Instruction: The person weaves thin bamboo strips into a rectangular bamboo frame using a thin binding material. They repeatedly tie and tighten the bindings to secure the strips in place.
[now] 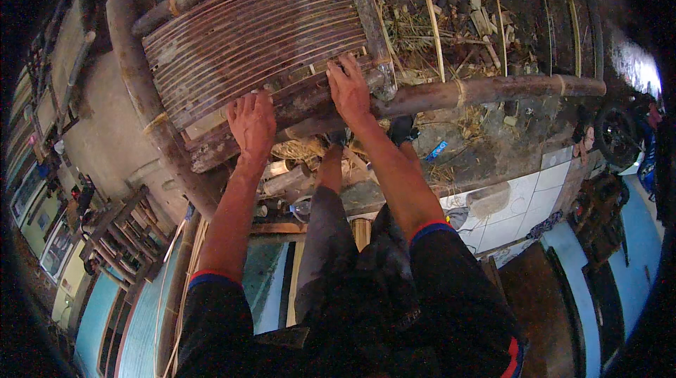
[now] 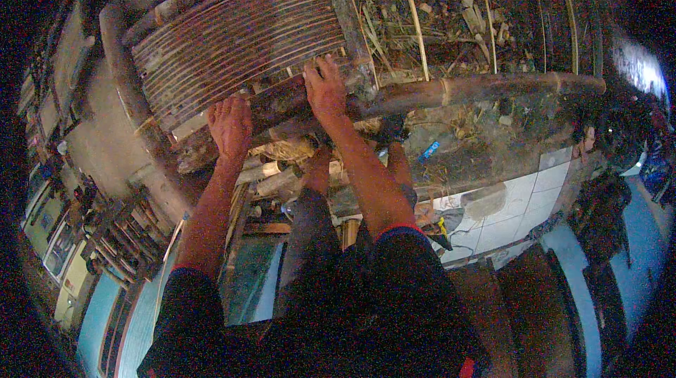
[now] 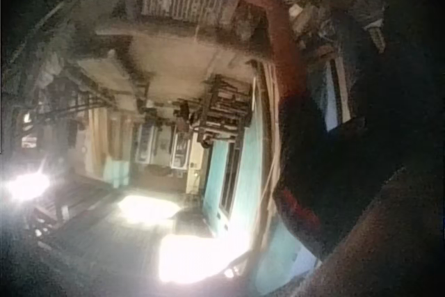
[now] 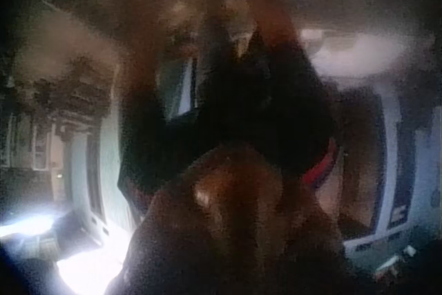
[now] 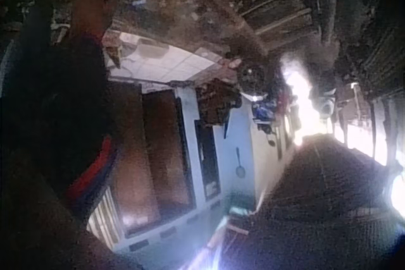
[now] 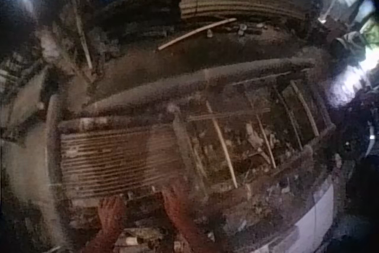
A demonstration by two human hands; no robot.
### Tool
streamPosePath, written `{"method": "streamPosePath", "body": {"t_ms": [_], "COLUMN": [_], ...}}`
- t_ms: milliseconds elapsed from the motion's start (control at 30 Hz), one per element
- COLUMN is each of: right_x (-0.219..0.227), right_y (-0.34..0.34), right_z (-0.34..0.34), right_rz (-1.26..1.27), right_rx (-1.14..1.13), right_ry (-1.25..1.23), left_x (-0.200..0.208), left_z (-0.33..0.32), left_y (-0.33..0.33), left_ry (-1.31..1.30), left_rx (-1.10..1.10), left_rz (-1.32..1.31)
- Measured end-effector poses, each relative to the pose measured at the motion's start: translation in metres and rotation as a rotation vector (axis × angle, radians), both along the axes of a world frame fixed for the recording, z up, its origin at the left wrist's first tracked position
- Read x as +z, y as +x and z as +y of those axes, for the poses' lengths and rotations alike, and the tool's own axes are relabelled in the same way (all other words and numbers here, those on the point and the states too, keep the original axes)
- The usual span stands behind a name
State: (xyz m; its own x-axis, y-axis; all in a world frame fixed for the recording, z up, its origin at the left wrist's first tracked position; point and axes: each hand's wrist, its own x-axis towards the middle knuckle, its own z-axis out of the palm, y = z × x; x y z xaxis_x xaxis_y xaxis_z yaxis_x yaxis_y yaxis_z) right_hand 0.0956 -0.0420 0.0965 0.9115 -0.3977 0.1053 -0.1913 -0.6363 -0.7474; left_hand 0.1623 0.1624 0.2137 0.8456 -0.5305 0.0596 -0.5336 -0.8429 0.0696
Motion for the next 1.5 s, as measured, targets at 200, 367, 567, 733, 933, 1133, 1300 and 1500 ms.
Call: {"method": "streamPosePath", "body": {"t_ms": [200, 367, 567, 733, 933, 1133, 1300, 1500], "right_x": [-0.006, -0.014, -0.001, -0.007, 0.101, 0.161, 0.153, 0.047], "right_y": [-0.005, -0.006, -0.003, -0.004, -0.008, -0.024, -0.020, 0.007], "right_z": [-0.003, 0.001, -0.003, -0.017, -0.052, -0.008, -0.003, -0.035], "right_rz": [0.107, -0.019, 0.079, -0.002, 0.321, 0.462, 0.334, 0.553], "right_rx": [0.032, -0.033, 0.024, -0.016, -0.140, 0.303, 0.653, 0.293], "right_ry": [0.065, 0.092, -0.009, 0.116, 0.605, 0.693, 0.714, 0.409], "left_x": [-0.010, -0.021, -0.040, -0.029, -0.045, -0.025, -0.030, -0.017], "left_z": [0.000, -0.011, -0.054, -0.069, -0.051, -0.066, -0.061, -0.058], "left_y": [0.000, -0.002, 0.000, 0.007, -0.004, 0.002, 0.005, 0.011], "left_ry": [0.032, 0.025, 0.094, 0.157, 0.204, 0.057, 0.005, -0.325], "left_rx": [0.019, -0.052, 0.017, 0.078, 0.024, 0.052, 0.067, 0.241], "left_rz": [0.039, 0.045, 0.255, 0.419, 0.312, 0.332, 0.388, 0.503]}}
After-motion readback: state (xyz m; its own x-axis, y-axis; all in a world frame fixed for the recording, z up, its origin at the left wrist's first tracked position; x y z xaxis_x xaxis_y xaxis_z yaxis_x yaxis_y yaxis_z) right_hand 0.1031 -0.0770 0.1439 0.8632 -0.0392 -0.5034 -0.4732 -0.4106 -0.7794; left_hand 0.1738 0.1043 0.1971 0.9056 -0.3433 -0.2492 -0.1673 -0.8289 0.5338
